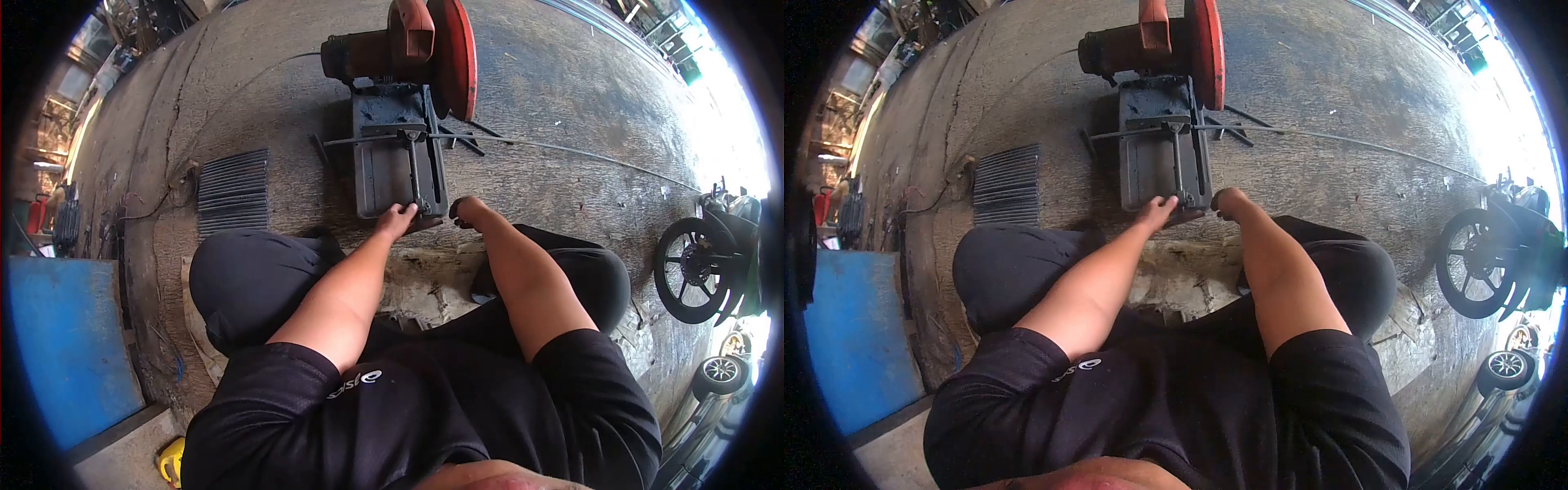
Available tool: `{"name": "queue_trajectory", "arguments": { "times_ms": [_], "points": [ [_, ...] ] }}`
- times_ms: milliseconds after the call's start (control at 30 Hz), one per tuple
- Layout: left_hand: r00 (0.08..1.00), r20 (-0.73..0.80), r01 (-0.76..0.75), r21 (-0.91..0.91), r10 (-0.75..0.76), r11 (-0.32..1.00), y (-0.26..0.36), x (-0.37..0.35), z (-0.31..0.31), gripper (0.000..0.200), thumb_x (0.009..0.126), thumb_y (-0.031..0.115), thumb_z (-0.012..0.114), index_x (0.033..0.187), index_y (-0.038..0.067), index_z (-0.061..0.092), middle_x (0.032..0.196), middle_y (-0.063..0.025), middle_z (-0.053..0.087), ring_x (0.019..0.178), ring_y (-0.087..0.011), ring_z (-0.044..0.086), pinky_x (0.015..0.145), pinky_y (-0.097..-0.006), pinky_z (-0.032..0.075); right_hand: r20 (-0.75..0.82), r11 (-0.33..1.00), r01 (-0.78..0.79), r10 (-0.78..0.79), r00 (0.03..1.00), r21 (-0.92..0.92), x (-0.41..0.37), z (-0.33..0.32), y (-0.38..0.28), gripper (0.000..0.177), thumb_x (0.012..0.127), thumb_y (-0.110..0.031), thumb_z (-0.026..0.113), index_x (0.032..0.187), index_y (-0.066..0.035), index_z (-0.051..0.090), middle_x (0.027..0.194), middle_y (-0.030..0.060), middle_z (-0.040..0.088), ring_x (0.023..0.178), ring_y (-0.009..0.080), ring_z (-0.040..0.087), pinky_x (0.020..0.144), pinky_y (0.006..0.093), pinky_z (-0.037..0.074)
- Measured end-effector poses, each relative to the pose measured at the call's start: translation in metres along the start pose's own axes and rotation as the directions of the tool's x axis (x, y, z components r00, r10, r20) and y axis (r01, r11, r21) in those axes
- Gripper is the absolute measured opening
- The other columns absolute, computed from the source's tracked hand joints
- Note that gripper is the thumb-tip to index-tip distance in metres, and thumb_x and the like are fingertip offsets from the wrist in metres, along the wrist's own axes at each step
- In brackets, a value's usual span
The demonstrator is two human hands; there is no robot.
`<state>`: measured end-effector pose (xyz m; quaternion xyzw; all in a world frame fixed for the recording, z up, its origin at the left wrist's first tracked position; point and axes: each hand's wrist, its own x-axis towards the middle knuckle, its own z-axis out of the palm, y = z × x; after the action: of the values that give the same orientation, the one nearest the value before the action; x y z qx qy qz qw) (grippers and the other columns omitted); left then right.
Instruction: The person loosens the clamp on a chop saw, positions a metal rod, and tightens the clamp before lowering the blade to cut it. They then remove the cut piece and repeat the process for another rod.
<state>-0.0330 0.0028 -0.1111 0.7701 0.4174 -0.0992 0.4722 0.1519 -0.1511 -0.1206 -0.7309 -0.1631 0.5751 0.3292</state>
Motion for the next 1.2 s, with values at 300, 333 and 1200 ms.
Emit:
{"name": "queue_trajectory", "arguments": {
  "times_ms": [300, 333, 1200],
  "points": [
    [0.994, 0.112, -0.047, 0.454, -0.004, 0.890, -0.027, 0.012, 0.009, 0.060, 0.081, 0.048, 0.058, 0.123, 0.006, 0.053, 0.127, -0.0228, 0.054, 0.118, -0.0357, 0.052, 0.097, -0.0426, 0.045, -0.003, 0.907, -0.238, 0.252, 0.968, -0.348, 0.000, 0.013, -0.009, 0.027, 0.089, -0.007, 0.054, 0.113, -0.012, 0.065, 0.106, 0.0029, 0.067, 0.086, 0.0214, 0.069, 0.067, 0.0382, 0.057],
    [0.995, 0.075, 0.022, 0.447, -0.062, 0.894, -0.023, 0.007, 0.006, 0.053, 0.083, 0.043, 0.056, 0.122, 0.008, 0.053, 0.128, -0.0225, 0.053, 0.119, -0.0356, 0.052, 0.096, -0.0436, 0.045, -0.014, 0.871, -0.273, 0.293, 0.956, -0.408, -0.006, 0.015, -0.015, 0.028, 0.088, -0.004, 0.053, 0.114, -0.009, 0.063, 0.110, 0.0046, 0.066, 0.090, 0.0227, 0.067, 0.070, 0.0394, 0.057],
    [0.998, -0.009, 0.058, 0.428, -0.060, 0.902, 0.010, -0.016, -0.006, 0.046, 0.083, 0.033, 0.063, 0.122, 0.010, 0.054, 0.126, -0.0170, 0.055, 0.120, -0.0330, 0.052, 0.099, -0.0425, 0.044, 0.461, 0.927, -0.273, 0.130, 0.878, 0.258, -0.033, 0.015, -0.015, 0.032, 0.086, -0.003, 0.050, 0.117, -0.002, 0.058, 0.124, 0.0109, 0.057, 0.100, 0.0244, 0.062, 0.078, 0.0388, 0.055]
  ]
}}
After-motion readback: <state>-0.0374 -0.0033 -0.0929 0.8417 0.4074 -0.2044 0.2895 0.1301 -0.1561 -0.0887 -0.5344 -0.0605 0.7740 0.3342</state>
